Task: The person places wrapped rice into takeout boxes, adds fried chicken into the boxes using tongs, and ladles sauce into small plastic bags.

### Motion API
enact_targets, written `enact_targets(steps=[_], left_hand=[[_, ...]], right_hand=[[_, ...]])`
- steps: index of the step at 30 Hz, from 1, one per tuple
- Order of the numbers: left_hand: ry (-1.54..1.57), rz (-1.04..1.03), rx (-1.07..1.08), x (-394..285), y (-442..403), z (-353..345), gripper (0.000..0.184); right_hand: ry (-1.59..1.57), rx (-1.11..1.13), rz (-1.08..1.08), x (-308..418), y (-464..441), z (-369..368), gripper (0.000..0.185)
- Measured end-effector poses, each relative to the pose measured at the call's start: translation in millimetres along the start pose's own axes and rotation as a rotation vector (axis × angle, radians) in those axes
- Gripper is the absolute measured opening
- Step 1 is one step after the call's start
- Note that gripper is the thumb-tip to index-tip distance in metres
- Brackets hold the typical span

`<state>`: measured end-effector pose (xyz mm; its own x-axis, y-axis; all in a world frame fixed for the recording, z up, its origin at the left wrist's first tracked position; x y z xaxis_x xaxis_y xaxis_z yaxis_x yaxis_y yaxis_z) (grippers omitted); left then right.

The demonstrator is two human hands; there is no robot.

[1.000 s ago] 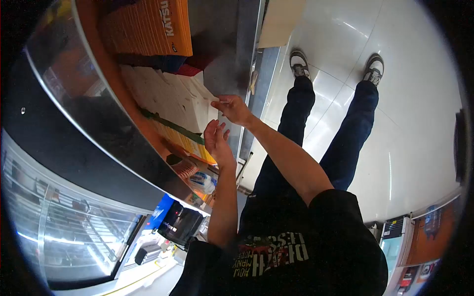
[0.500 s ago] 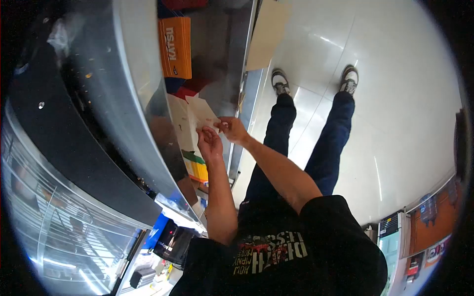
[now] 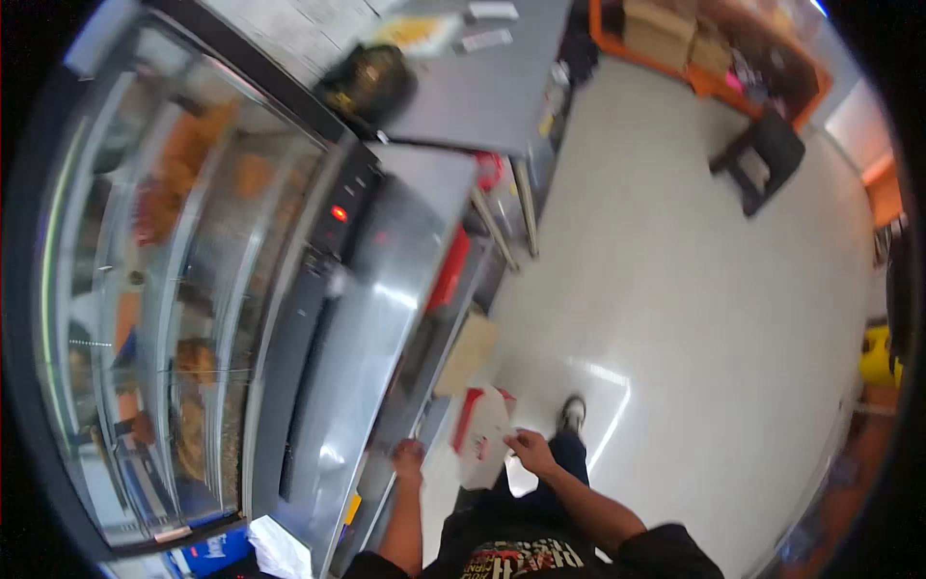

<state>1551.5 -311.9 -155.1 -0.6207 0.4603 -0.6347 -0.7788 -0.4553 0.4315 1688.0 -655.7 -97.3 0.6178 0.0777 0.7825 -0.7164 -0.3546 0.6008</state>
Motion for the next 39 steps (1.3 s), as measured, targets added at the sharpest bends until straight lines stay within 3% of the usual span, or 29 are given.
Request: enact_targets(steps=[1, 2, 3, 5, 6, 11, 12, 15, 19, 20, 23, 24, 28, 34, 39], left_hand=[[-0.701, -0.082, 0.073, -74.3, 9.6, -24.1, 0.025], [0.062, -0.203, -0.201, -127.7, 31.5, -46.0, 0.042], [0.323, -0.143, -0.134, -173.4, 34.1, -80.5, 0.056], [0.151, -0.559, -0.064, -346.8, 56.8, -60.1, 0.066], [0.168, -0.598, -0.046, -390.3, 56.4, -56.0, 0.069], [0.165, -0.825, -0.074, -527.4, 15.9, -10.6, 0.083], [0.294, -0.842, -0.039, -549.9, 6.4, 7.3, 0.083], [0.490, -0.840, 0.022, -596.9, -29.8, 49.8, 0.082], [0.322, -0.786, -0.077, -638.4, -76.8, 95.9, 0.069], [0.279, -0.838, -0.150, -649.6, -89.3, 109.7, 0.061], [0.312, -0.679, -0.171, -674.3, -126.1, 142.9, 0.060], [0.120, -0.536, -0.230, -681.6, -137.1, 146.2, 0.066], [-0.256, -0.472, -0.255, -706.5, -183.6, 143.7, 0.067], [-0.350, -0.478, -0.368, -760.7, -235.7, 140.3, 0.073], [-0.411, -0.467, -0.517, -794.5, -270.6, 113.0, 0.066]], right_hand=[[0.302, -0.025, 0.050, 45.0, 8.6, 27.7, 0.030], [0.027, -0.069, 0.128, 26.3, -4.4, 44.2, 0.025], [0.163, -0.089, 0.163, 66.5, -0.1, 63.9, 0.022], [0.136, -0.088, 0.195, 169.5, 21.0, 82.4, 0.020], [0.169, -0.064, 0.194, 214.2, 29.0, 89.8, 0.019], [-0.052, 0.122, 0.400, 350.4, 4.8, 99.0, 0.023], [-0.052, 0.102, 0.420, 387.1, 5.0, 90.4, 0.017], [0.031, 0.143, 0.575, 463.8, -21.3, 74.0, 0.019], [-0.088, 0.279, 0.657, 531.8, -62.1, 57.0, 0.021], [-0.136, 0.300, 0.645, 546.8, -72.3, 55.7, 0.022], [-0.257, 0.333, 0.563, 573.8, -96.6, 56.8, 0.023], [-0.282, 0.330, 0.537, 580.0, -107.7, 58.4, 0.023], [-0.306, 0.378, 0.511, 615.3, -152.0, 60.0, 0.025], [-0.294, 0.459, 0.481, 690.2, -213.6, 87.7, 0.026], [-0.166, 0.503, 0.435, 726.0, -255.3, 92.3, 0.028]])
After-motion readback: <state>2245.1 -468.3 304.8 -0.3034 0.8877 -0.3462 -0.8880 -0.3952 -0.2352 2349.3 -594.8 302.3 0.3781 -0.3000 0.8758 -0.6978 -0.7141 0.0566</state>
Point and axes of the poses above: each hand's wrist, its own y-axis away from the middle knuckle, its own z-axis out of the back of the hand, x = y × z, the point moved 4 cm from there along -y, towards the middle knuckle, and after that the axes turned 6 degrees about -x, right-handed, at the moved point
